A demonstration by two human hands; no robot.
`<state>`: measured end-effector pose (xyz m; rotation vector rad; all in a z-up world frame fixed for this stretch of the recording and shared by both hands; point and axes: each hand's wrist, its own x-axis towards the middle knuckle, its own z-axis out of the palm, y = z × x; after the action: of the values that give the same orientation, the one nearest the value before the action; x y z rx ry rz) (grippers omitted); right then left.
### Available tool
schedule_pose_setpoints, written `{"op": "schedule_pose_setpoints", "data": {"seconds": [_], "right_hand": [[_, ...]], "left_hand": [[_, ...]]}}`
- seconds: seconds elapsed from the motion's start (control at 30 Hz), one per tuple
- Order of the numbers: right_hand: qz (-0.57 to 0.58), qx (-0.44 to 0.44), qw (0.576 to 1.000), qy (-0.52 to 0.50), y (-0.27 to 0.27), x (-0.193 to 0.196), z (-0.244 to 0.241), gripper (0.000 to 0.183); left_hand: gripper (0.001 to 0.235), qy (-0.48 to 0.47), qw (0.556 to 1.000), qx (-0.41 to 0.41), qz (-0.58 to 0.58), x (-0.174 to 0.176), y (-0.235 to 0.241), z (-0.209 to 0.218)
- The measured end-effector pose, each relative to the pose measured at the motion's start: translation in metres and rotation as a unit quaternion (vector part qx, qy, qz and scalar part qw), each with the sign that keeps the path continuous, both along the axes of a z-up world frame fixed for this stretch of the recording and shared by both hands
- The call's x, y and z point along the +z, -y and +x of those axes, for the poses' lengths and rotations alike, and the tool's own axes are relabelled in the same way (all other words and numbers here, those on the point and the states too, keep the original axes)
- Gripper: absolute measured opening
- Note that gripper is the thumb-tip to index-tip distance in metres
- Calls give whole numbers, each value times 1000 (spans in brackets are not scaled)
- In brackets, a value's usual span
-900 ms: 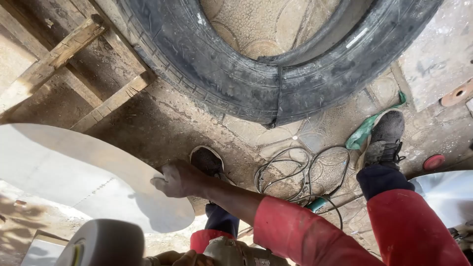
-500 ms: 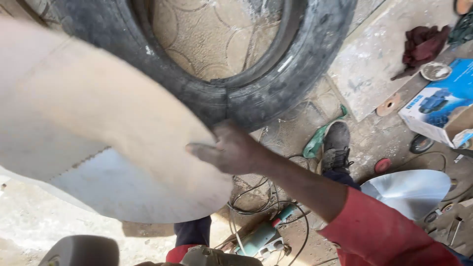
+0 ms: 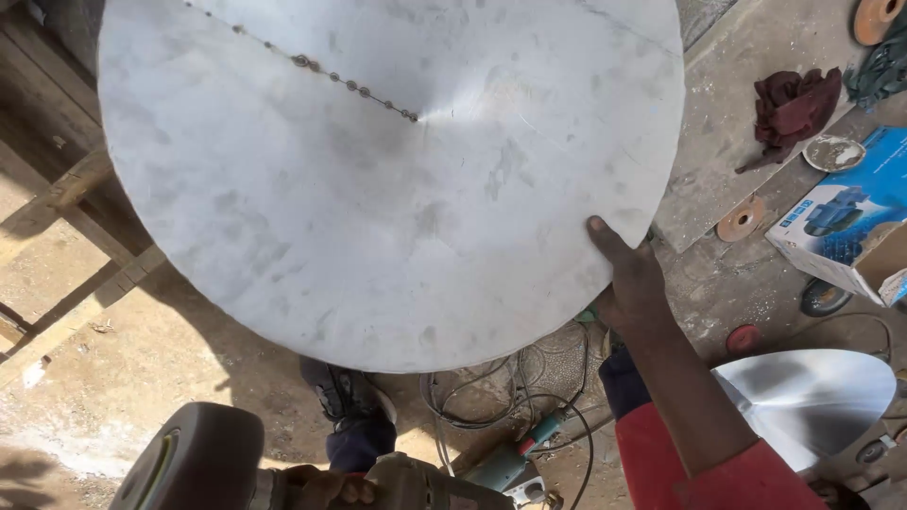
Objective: Polishing a large circular metal sheet using a power grinder with a polishing wheel attachment.
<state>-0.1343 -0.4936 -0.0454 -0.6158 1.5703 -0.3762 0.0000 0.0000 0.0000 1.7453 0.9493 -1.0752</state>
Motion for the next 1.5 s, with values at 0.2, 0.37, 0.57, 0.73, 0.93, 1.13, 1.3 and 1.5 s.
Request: {"op": "schedule_pose_setpoints", "data": {"seconds": [0.2,0.37,0.57,0.73,0.93,1.13,1.3,1.5], "right_hand": [[23,-37,998,-53,13,-41,-4,64],[-25,-24,992,-121,46,-39,26,58],[-121,132,958,-224,91,-42,18,73],[-127,255,922,-264,24,21,-53,99],[-89,162,913,-363,110,16,-318,61],[154,182,812,-532,253,-38,-580,38],[-101,482,670,-556,214,-19,-515,43],[102,685,618,-372,21,-83,-210,90]], "left_hand": [[52,-14,983,-179,-47,20,44,28],[52,-15,976,-215,-42,23,49,39],[48,18,979,-178,-97,13,22,23],[48,19,984,-177,-18,-8,32,12],[52,57,992,-67,-91,-28,18,2],[50,75,995,-58,-19,-7,49,8],[32,154,987,31,-34,-5,57,-2],[44,-14,996,34,78,-39,1,-12]]}}
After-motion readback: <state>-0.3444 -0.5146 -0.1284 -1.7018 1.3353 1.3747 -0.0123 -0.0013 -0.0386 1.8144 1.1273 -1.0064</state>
